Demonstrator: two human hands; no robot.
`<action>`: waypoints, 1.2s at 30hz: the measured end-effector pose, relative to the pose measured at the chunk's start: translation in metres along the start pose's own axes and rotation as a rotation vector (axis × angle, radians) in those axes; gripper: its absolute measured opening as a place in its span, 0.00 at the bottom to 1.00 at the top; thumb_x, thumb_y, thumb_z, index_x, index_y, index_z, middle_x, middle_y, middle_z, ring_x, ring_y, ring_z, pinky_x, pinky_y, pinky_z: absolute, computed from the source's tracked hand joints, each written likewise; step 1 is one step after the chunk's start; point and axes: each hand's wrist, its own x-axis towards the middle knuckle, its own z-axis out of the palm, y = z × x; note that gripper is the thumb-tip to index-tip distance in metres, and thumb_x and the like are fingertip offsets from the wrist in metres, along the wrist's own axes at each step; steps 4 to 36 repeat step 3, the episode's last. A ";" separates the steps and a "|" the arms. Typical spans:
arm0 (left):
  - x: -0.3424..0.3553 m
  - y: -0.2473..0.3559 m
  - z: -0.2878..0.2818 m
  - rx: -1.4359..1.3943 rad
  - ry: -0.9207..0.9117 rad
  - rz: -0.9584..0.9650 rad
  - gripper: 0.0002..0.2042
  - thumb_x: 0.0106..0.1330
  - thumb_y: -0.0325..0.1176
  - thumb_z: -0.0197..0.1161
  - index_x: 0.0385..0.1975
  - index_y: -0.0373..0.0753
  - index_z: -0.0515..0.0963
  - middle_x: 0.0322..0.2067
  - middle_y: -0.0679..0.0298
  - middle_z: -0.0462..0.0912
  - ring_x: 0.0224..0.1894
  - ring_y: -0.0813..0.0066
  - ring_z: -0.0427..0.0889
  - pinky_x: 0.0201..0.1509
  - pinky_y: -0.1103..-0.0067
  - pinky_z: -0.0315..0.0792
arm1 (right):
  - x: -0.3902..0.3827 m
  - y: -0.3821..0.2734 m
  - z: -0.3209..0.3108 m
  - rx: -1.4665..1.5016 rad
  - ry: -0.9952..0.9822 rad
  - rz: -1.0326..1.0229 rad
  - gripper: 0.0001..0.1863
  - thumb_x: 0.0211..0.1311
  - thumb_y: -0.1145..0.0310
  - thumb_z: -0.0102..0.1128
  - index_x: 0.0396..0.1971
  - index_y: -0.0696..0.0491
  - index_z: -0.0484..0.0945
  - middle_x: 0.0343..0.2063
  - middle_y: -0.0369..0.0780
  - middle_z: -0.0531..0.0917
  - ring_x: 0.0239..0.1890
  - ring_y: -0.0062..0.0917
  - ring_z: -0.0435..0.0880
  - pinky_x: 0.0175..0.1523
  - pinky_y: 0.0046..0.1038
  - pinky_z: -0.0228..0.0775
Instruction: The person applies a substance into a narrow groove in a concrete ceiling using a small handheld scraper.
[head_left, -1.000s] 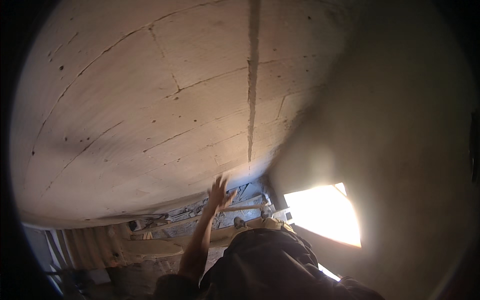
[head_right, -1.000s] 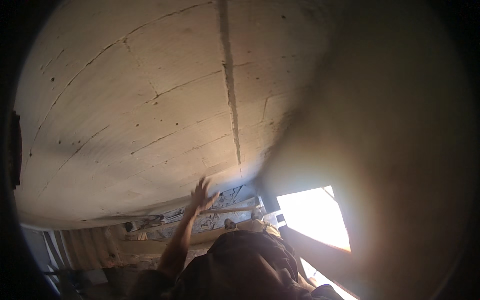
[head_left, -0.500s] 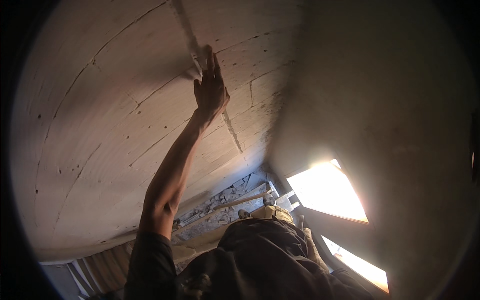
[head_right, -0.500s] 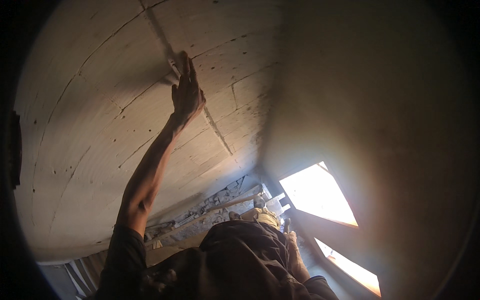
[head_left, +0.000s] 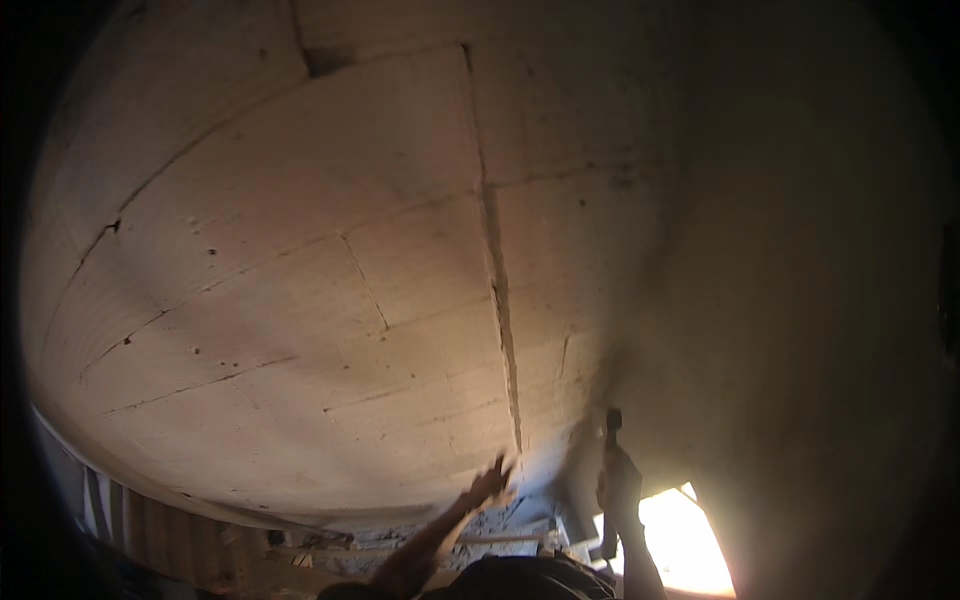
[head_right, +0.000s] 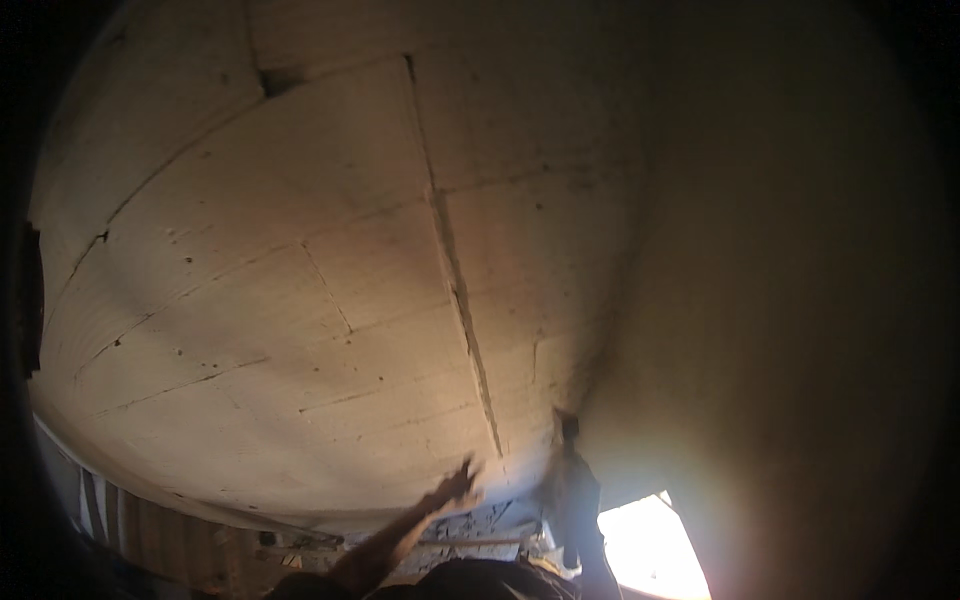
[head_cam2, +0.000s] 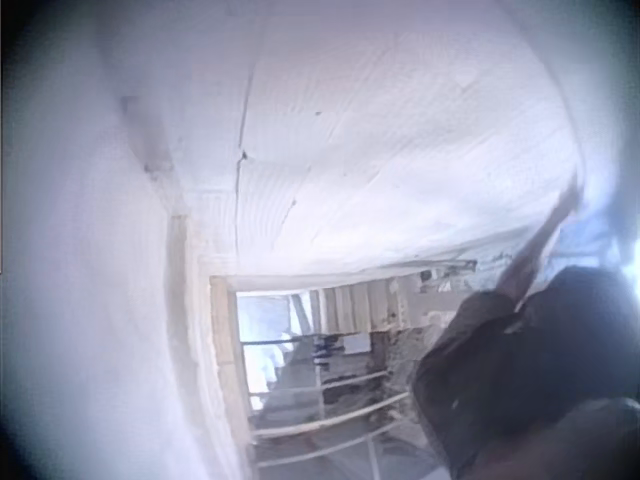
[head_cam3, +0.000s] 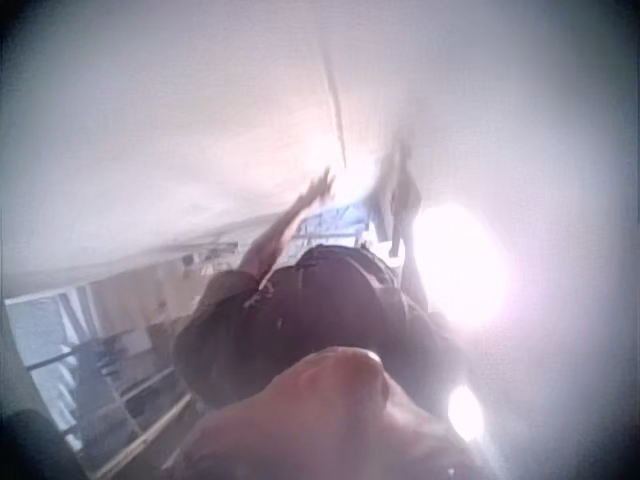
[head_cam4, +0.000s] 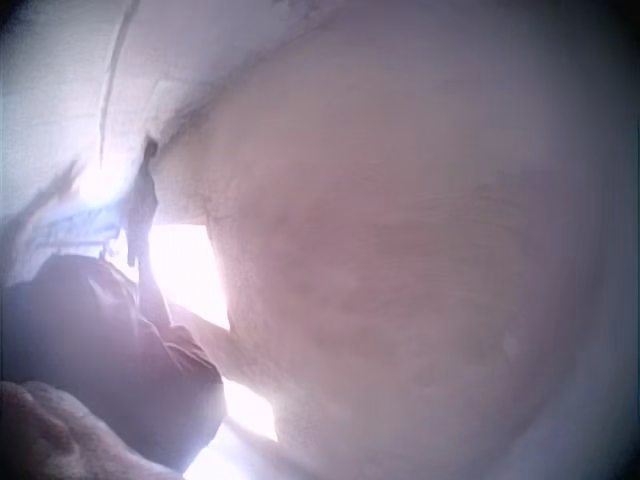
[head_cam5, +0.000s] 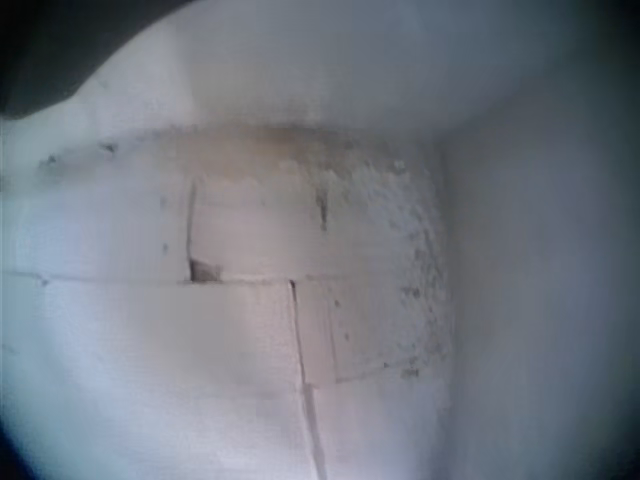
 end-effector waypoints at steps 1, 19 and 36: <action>-0.005 -0.029 0.048 -0.052 -0.133 0.042 0.45 0.61 0.59 0.59 0.73 0.44 0.49 0.74 0.45 0.34 0.70 0.36 0.53 0.67 0.45 0.57 | 0.028 -0.035 0.003 0.033 0.069 -0.211 0.18 0.72 0.60 0.47 0.53 0.54 0.74 0.21 0.37 0.75 0.21 0.22 0.73 0.26 0.29 0.67; -0.049 -0.041 0.067 -0.134 -0.239 0.059 0.45 0.61 0.62 0.58 0.74 0.47 0.47 0.74 0.47 0.32 0.72 0.35 0.47 0.69 0.42 0.51 | 0.078 -0.120 0.011 0.050 0.198 -0.648 0.18 0.72 0.61 0.49 0.54 0.55 0.73 0.24 0.38 0.74 0.22 0.22 0.73 0.26 0.27 0.66; -0.049 -0.041 0.067 -0.134 -0.239 0.059 0.45 0.61 0.62 0.58 0.74 0.47 0.47 0.74 0.47 0.32 0.72 0.35 0.47 0.69 0.42 0.51 | 0.078 -0.120 0.011 0.050 0.198 -0.648 0.18 0.72 0.61 0.49 0.54 0.55 0.73 0.24 0.38 0.74 0.22 0.22 0.73 0.26 0.27 0.66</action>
